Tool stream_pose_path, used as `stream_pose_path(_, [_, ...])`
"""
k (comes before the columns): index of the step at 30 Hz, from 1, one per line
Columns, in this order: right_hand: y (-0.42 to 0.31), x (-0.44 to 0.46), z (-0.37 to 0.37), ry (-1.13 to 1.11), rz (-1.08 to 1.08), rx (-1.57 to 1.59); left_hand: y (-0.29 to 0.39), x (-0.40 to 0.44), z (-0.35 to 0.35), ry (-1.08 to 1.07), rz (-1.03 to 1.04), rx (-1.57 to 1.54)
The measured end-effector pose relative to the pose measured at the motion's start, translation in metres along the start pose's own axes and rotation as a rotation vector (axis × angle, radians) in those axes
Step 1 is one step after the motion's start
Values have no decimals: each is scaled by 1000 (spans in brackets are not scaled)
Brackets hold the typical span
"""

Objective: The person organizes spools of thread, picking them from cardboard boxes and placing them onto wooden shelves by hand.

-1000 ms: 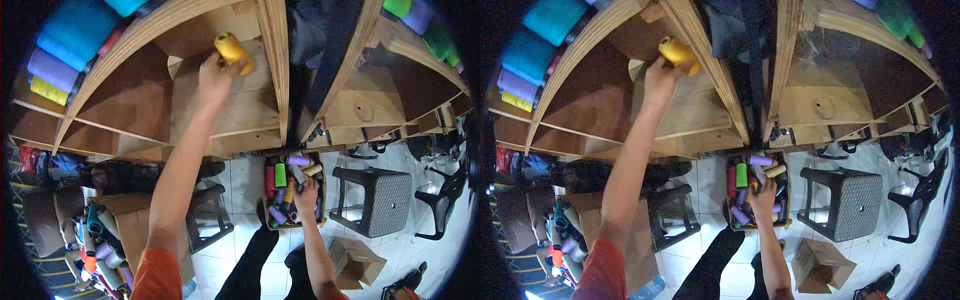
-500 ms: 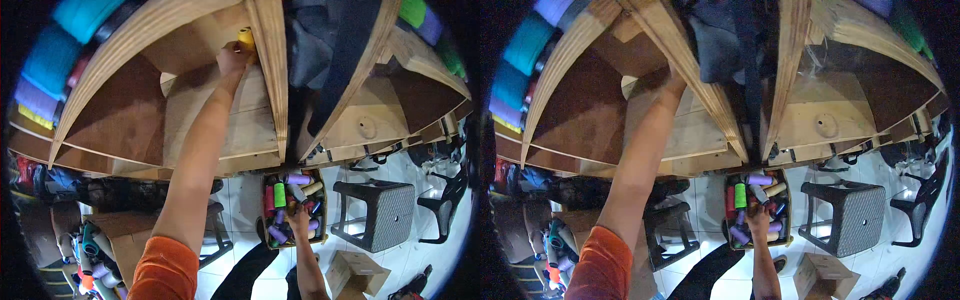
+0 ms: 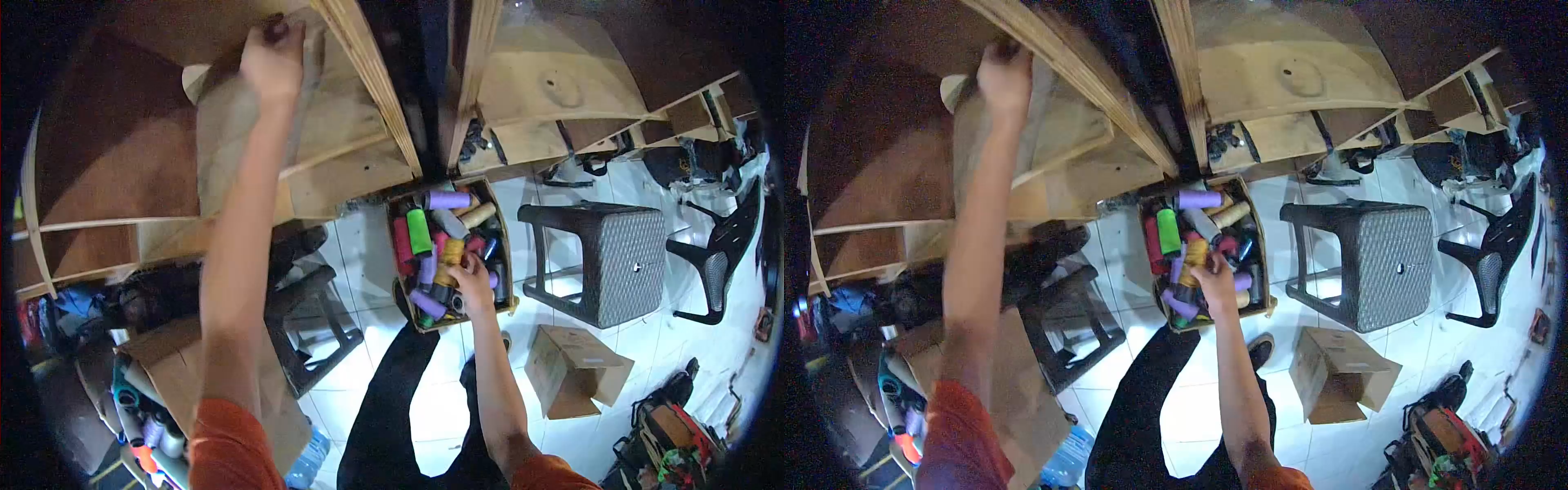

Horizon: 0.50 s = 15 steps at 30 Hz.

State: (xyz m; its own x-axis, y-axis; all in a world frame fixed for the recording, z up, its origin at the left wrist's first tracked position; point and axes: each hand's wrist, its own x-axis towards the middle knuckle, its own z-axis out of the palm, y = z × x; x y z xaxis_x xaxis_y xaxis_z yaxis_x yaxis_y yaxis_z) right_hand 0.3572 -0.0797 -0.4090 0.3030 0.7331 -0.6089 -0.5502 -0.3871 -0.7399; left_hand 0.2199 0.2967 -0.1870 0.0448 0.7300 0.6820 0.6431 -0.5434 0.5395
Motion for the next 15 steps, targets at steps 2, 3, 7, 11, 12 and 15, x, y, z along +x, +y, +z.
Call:
stream_pose_path(2, [-37, -28, 9, -36, -12, 87, 56, -71, -49, -9, -89, -252])
stream_pose_path(3, [-47, -35, 10, -57, -23, 128, 90, -108, -79, -246, -402, -153])
stream_pose_path(7, [-76, -53, 23, -217, -130, 160, 123, -230, -118, -845, -460, -201])
stream_pose_path(11, [-91, -60, 57, -359, -278, -122, 122, -269, -134, -799, -349, -164])
stream_pose_path(12, [-93, -58, 67, -400, -369, -174, 120, -263, -137, -778, -342, -137])
stream_pose_path(15, [-107, -54, 92, -445, -339, -185, 116, -234, -145, -743, -315, -76])
